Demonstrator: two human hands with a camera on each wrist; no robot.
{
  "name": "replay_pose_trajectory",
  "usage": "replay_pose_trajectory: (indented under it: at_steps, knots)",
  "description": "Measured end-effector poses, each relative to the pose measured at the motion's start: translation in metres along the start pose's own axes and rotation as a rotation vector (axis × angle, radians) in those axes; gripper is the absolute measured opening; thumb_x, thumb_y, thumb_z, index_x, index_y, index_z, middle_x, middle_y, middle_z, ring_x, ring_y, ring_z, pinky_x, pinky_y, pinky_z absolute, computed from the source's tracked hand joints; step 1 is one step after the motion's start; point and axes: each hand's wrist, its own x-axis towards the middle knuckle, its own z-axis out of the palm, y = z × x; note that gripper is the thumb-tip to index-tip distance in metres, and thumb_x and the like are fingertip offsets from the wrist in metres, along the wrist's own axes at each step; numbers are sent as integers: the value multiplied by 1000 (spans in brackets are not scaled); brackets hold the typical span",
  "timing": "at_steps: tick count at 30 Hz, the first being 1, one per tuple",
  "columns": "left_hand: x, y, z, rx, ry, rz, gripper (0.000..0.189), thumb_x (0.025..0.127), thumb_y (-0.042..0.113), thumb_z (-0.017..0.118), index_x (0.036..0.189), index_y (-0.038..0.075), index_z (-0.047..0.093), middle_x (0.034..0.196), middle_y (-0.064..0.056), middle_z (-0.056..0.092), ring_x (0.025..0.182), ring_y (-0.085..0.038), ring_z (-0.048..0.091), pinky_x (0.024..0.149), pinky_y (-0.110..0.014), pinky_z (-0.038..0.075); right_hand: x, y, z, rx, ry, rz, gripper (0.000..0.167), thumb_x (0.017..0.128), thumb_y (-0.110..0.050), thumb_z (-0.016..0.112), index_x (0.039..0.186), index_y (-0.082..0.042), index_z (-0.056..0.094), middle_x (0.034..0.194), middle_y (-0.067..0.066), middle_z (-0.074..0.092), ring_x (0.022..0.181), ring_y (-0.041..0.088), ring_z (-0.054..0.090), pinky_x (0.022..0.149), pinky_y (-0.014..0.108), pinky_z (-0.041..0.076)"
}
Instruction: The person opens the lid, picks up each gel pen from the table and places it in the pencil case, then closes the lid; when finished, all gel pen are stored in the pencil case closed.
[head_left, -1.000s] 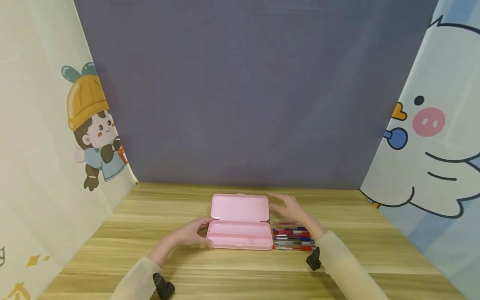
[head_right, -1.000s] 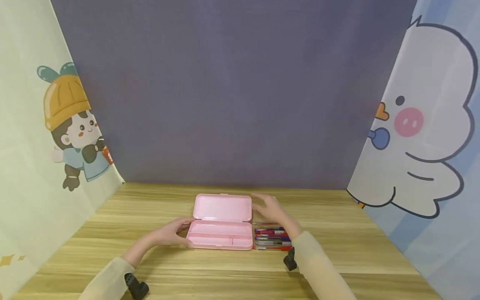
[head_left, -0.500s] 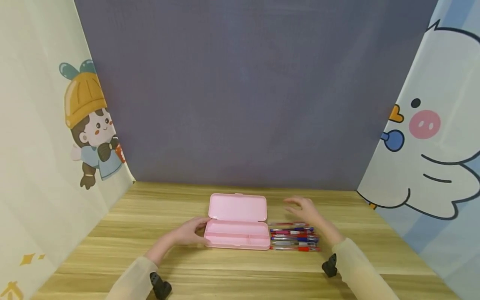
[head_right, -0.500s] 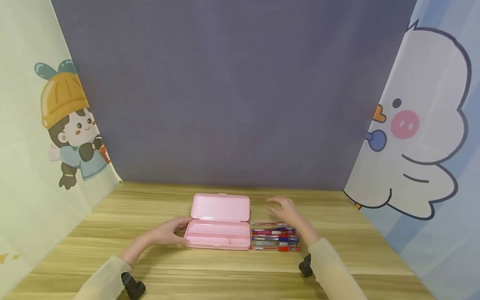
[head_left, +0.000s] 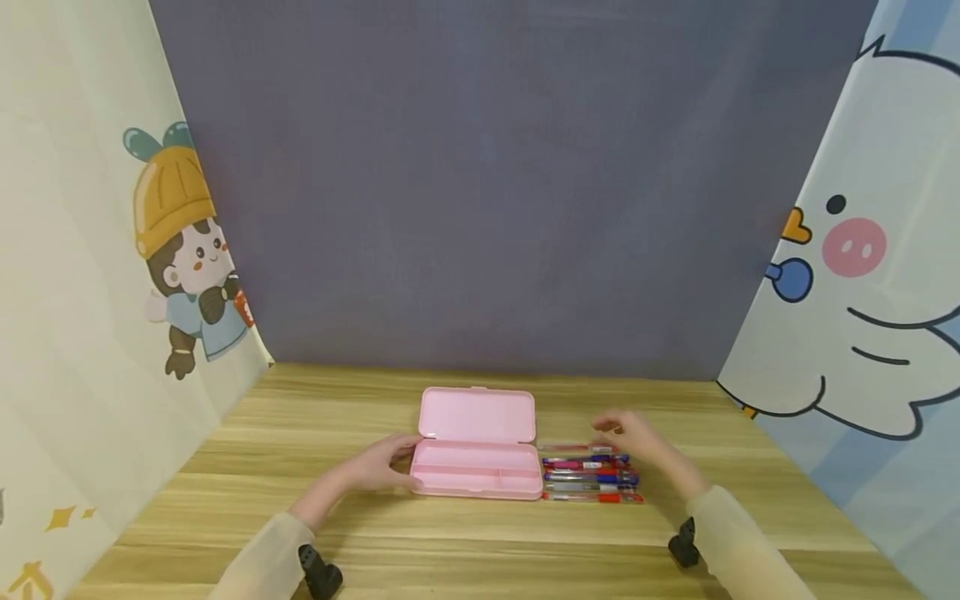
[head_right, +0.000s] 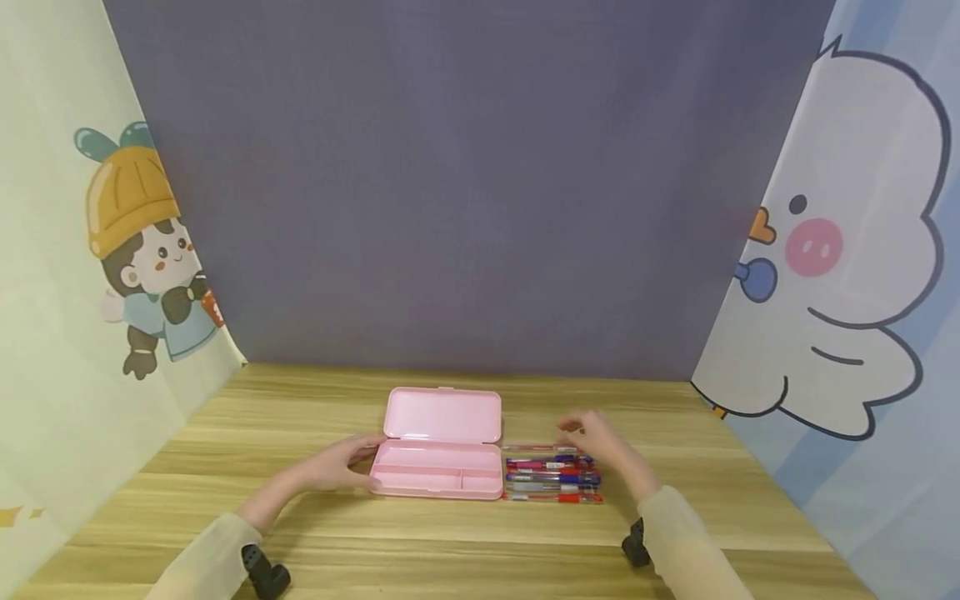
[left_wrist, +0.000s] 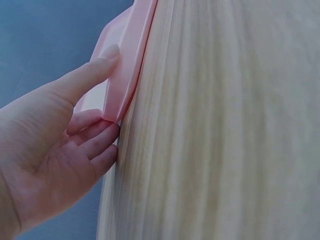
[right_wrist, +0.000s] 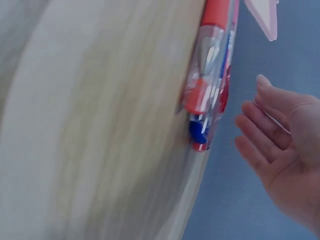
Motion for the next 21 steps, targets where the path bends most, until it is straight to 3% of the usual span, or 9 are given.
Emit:
replay_pose_trajectory:
  at_steps: [7,12,21]
  knots:
    - [1,-2,2,-1,-5,-2,73,81,23,75,138,-6,39,138,-28,44,128,-41,43,107,-51,36,-5,9,5,-17,-51,44,21,86,-11,66,99,5,68,93,15,69,83,27,66,70,36,57]
    - [0,-3,1,-9,-10,-12,74,80,24,75,138,-6,39,139,-28,43,128,-42,43,107,-51,36,-6,13,10,-88,-43,48,20,84,-23,70,91,-5,73,88,6,69,79,19,64,66,28,55]
    - [1,-4,-2,6,2,-32,75,79,26,76,138,-3,41,138,-26,45,128,-40,44,107,-51,36,-4,9,10,-119,-21,93,6,82,-12,71,83,-6,72,80,0,64,71,11,56,61,26,50]
